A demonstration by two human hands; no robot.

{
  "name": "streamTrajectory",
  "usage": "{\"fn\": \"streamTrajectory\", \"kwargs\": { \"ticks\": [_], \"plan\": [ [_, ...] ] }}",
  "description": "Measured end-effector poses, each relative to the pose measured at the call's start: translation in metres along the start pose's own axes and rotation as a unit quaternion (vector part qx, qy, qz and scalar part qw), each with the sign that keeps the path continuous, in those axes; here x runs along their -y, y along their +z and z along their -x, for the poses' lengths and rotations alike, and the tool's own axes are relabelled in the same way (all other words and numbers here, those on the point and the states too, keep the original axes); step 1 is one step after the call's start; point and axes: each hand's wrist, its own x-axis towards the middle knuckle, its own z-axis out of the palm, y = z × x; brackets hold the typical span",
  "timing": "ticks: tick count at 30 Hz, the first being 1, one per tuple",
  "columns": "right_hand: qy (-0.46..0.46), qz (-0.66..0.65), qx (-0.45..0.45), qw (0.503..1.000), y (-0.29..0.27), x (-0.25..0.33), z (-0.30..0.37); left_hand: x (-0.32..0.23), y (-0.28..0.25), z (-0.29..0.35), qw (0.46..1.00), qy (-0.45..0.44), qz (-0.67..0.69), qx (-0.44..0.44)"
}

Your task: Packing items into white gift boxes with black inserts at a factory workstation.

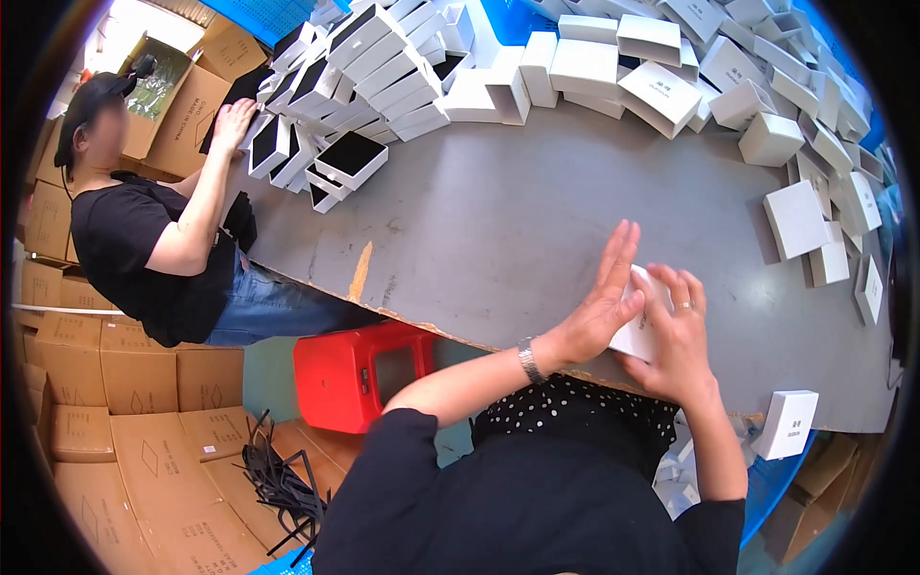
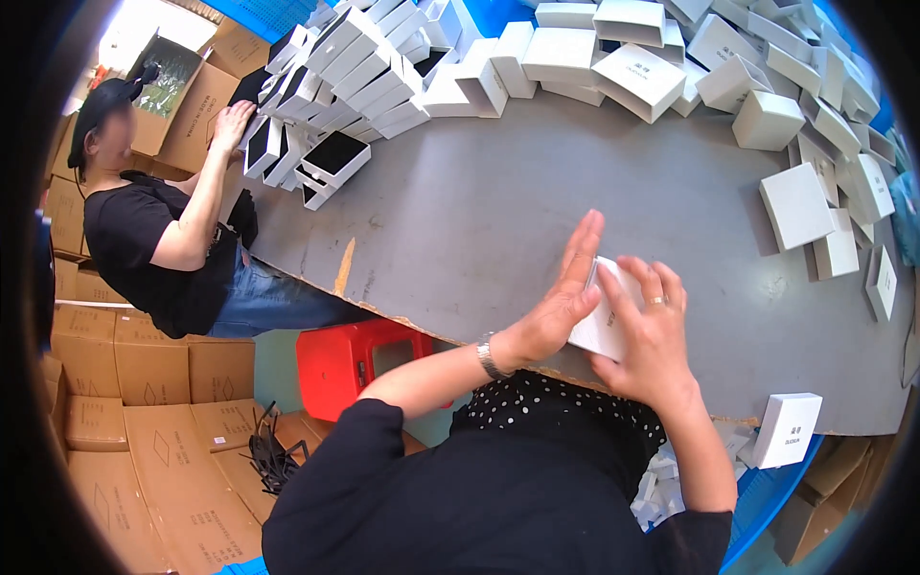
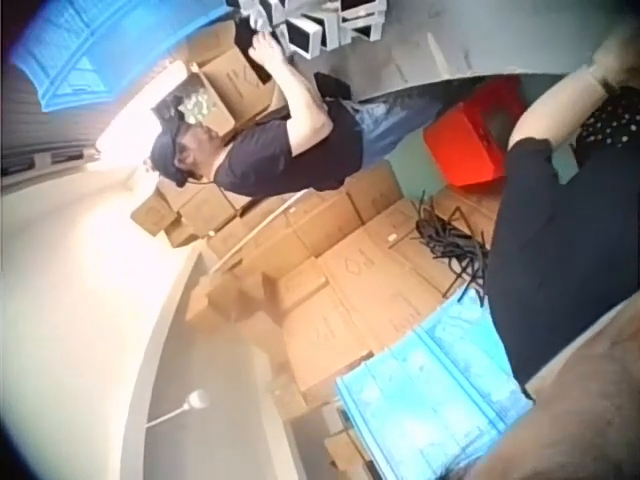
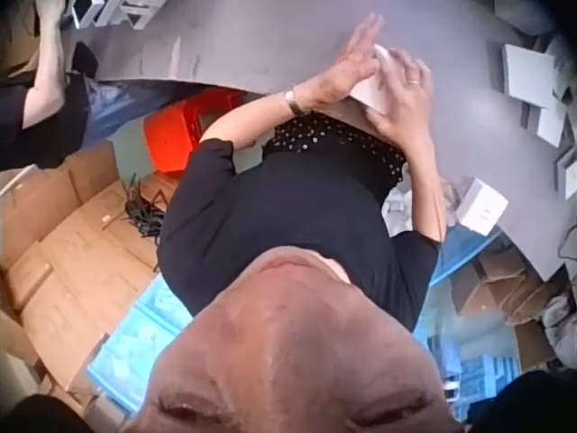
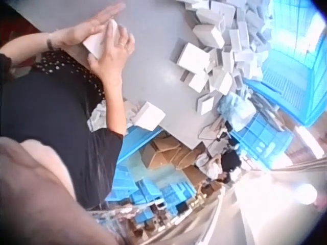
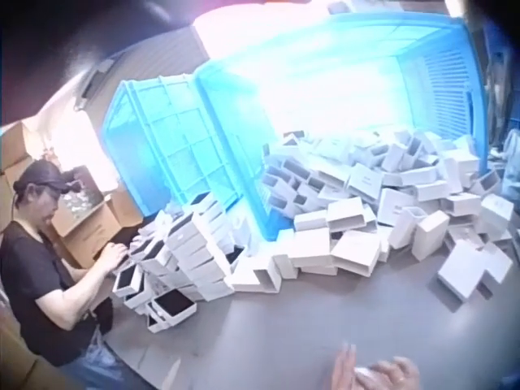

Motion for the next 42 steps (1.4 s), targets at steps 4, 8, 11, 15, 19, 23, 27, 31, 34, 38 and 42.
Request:
{"fn": "streamTrajectory", "kwargs": {
  "ticks": [4,8,11,15,19,23,27,31,34,38,42],
  "plan": [
    [0.169,0.067,0.02,0.983,-0.062,-0.024,0.06,-0.024,-0.109,-0.04,0.809,0.174,-0.552,-0.107],
    [0.304,0.193,0.029,0.933,-0.135,-0.04,0.121,-0.016,-0.329,-0.019,0.555,-0.04,-0.804,-0.209],
    [0.278,0.257,-0.114,0.919,-0.14,-0.088,0.105,-0.032,-0.384,-0.013,0.572,-0.139,-0.792,-0.165],
    [0.224,0.294,-0.138,0.919,-0.115,-0.163,0.011,-0.032,-0.355,-0.035,0.581,-0.191,-0.768,-0.19],
    [0.254,0.296,-0.052,0.919,-0.101,-0.166,-0.018,-0.038,-0.285,-0.025,0.668,0.04,-0.723,-0.172],
    [0.245,-0.04,-0.168,0.954,-0.077,-0.094,-0.006,-0.051,-0.156,0.014,0.879,0.031,-0.474,-0.05],
    [0.455,-0.241,-0.034,0.857,-0.085,-0.056,0.019,-0.026,-0.089,0.02,0.884,0.05,-0.462,0.043],
    [0.496,0.082,0.232,0.833,-0.125,-0.048,0.018,-0.021,-0.077,0.014,0.911,0.024,-0.406,0.06],
    [0.139,0.18,0.061,0.972,-0.131,-0.054,0.044,-0.024,-0.075,0.015,0.915,0.004,-0.398,0.063],
    [-0.068,0.202,0.114,0.97,-0.101,-0.082,0.014,-0.023,-0.056,0.005,0.937,-0.002,-0.321,0.142],
    [-0.062,0.082,0.139,0.985,-0.061,-0.077,-0.014,-0.022,-0.029,-0.002,0.934,0.036,-0.327,0.141]
  ]
}}
